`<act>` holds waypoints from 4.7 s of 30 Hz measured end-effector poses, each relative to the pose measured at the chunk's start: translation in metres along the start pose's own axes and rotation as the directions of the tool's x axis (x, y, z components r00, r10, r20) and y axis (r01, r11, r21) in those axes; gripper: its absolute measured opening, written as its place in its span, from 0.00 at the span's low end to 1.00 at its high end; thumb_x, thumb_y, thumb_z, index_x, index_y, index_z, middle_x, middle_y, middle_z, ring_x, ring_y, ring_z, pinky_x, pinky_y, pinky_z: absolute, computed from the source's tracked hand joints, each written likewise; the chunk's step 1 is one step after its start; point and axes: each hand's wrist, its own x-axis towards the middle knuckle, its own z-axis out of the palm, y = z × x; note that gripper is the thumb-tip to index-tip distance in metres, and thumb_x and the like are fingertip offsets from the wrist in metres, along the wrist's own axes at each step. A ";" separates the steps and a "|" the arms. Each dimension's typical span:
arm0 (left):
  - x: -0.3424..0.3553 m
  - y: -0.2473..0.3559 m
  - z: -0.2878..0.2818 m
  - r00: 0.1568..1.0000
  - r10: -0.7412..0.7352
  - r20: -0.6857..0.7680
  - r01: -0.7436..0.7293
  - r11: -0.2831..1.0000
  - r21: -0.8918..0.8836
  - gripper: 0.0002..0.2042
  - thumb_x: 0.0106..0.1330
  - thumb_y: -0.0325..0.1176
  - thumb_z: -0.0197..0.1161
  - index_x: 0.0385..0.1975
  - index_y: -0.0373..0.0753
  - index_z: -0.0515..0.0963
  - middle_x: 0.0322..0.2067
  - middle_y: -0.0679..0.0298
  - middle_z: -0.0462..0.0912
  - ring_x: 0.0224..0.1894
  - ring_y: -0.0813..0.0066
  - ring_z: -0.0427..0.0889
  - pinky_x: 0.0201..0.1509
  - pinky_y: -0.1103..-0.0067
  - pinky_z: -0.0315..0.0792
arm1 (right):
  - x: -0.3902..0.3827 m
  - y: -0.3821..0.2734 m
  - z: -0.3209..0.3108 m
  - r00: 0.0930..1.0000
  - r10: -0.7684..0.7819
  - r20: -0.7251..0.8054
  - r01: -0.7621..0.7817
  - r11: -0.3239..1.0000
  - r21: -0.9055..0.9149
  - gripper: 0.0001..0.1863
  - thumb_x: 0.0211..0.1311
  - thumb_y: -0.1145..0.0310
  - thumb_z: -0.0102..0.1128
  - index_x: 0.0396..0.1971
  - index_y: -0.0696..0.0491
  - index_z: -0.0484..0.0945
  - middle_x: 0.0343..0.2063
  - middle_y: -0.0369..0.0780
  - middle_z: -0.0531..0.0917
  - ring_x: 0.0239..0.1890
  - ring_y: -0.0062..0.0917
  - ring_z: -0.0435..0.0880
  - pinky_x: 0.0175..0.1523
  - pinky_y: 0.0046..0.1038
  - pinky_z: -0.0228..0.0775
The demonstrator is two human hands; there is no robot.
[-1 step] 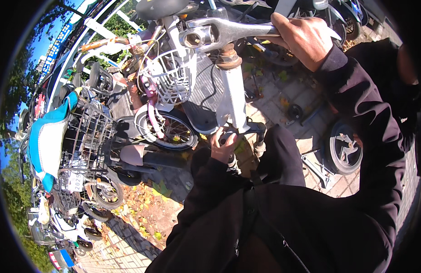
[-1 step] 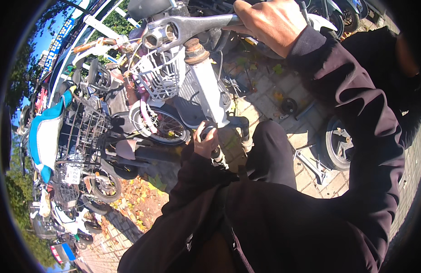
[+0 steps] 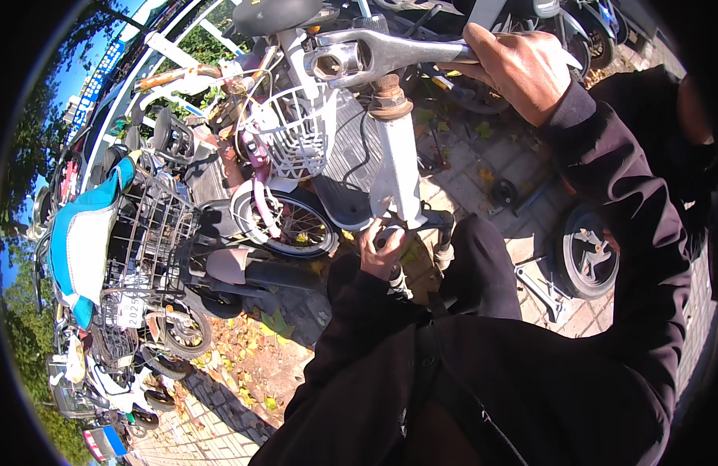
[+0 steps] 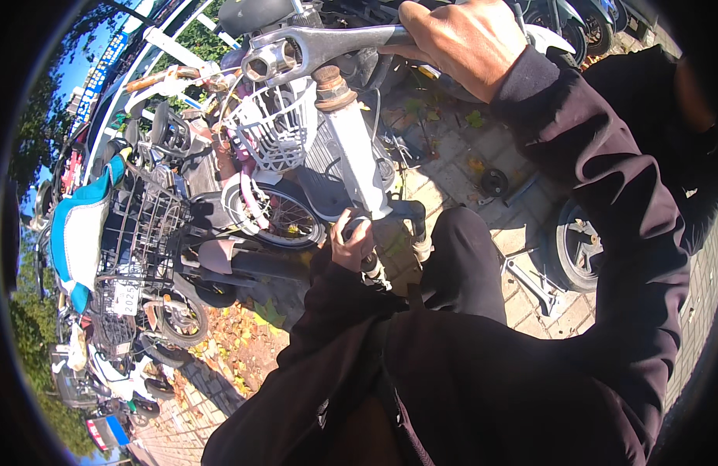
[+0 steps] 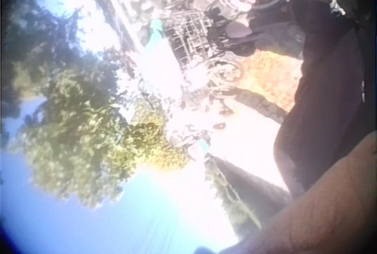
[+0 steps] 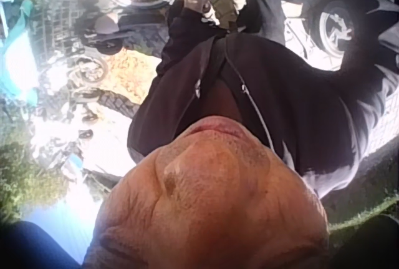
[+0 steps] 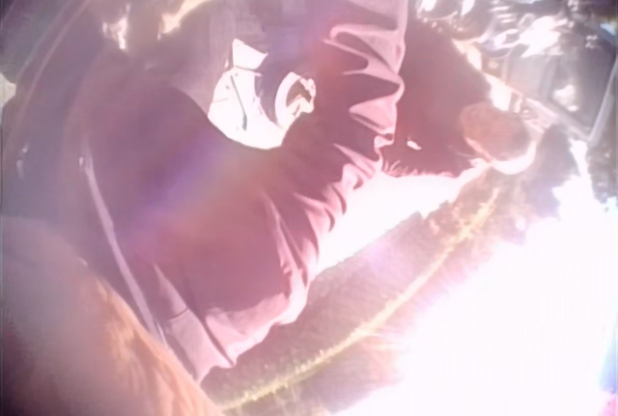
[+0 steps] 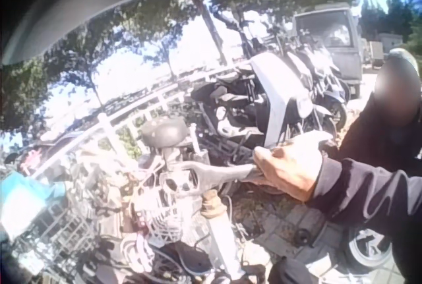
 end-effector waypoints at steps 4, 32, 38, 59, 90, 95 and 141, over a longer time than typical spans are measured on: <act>0.009 0.035 -0.021 0.984 0.017 0.178 -0.040 0.991 0.130 0.19 0.71 0.43 0.61 0.52 0.35 0.75 0.39 0.60 0.81 0.45 0.70 0.80 0.51 0.74 0.73 | -0.010 0.000 -0.001 0.992 0.035 -0.124 -0.024 0.996 0.091 0.18 0.66 0.53 0.65 0.37 0.53 0.75 0.19 0.42 0.81 0.20 0.34 0.83 0.27 0.29 0.74; 0.238 0.304 0.000 0.999 -0.008 0.053 0.034 0.859 -0.510 0.08 0.65 0.31 0.64 0.25 0.46 0.73 0.16 0.75 0.68 0.15 0.82 0.68 0.25 0.79 0.71 | -0.152 -0.150 0.055 0.446 0.235 0.864 -0.552 -0.687 0.472 0.22 0.73 0.51 0.59 0.29 0.55 0.72 0.09 0.30 0.68 0.06 0.13 0.62 0.12 0.20 0.52; 0.275 0.307 -0.024 0.976 0.090 0.196 0.048 0.797 -0.602 0.12 0.69 0.33 0.61 0.24 0.48 0.66 0.14 0.75 0.64 0.13 0.81 0.65 0.24 0.76 0.73 | -0.220 -0.130 0.078 0.356 0.316 0.880 -0.692 -0.544 0.475 0.26 0.71 0.46 0.60 0.29 0.57 0.74 0.09 0.30 0.68 0.06 0.13 0.63 0.12 0.20 0.52; 0.289 0.281 -0.078 0.999 0.033 0.032 0.007 0.579 -0.815 0.14 0.76 0.46 0.58 0.44 0.40 0.75 0.26 0.62 0.75 0.26 0.69 0.75 0.28 0.73 0.71 | -0.632 -0.249 0.220 -0.187 0.547 0.816 -0.878 0.280 -0.389 0.29 0.59 0.51 0.65 0.54 0.55 0.79 0.43 0.52 0.86 0.48 0.47 0.85 0.56 0.47 0.74; 0.135 0.255 -0.074 0.816 0.127 0.564 0.498 0.344 -0.796 0.26 0.77 0.59 0.47 0.36 0.36 0.70 0.28 0.62 0.73 0.22 0.82 0.70 0.20 0.85 0.68 | 0.133 -0.049 0.013 0.939 -0.156 0.307 -0.331 -0.163 0.929 0.12 0.70 0.62 0.64 0.32 0.56 0.84 0.23 0.30 0.82 0.23 0.13 0.77 0.28 0.19 0.68; 0.141 0.255 -0.072 0.921 -0.023 0.389 0.354 0.463 -0.812 0.23 0.78 0.54 0.48 0.38 0.35 0.70 0.30 0.62 0.74 0.24 0.80 0.73 0.23 0.83 0.71 | 0.141 -0.057 0.040 0.863 -0.051 0.502 -0.493 -0.302 0.816 0.09 0.67 0.66 0.66 0.32 0.57 0.83 0.24 0.33 0.84 0.23 0.17 0.81 0.29 0.21 0.72; 0.208 0.210 -0.078 0.955 0.196 0.223 -0.113 0.934 -0.339 0.15 0.70 0.42 0.57 0.40 0.34 0.78 0.31 0.54 0.80 0.28 0.66 0.80 0.32 0.78 0.73 | 0.122 -0.037 0.160 0.725 -0.280 0.629 -0.657 -0.553 0.512 0.16 0.71 0.58 0.62 0.48 0.54 0.81 0.44 0.38 0.85 0.45 0.23 0.83 0.53 0.29 0.78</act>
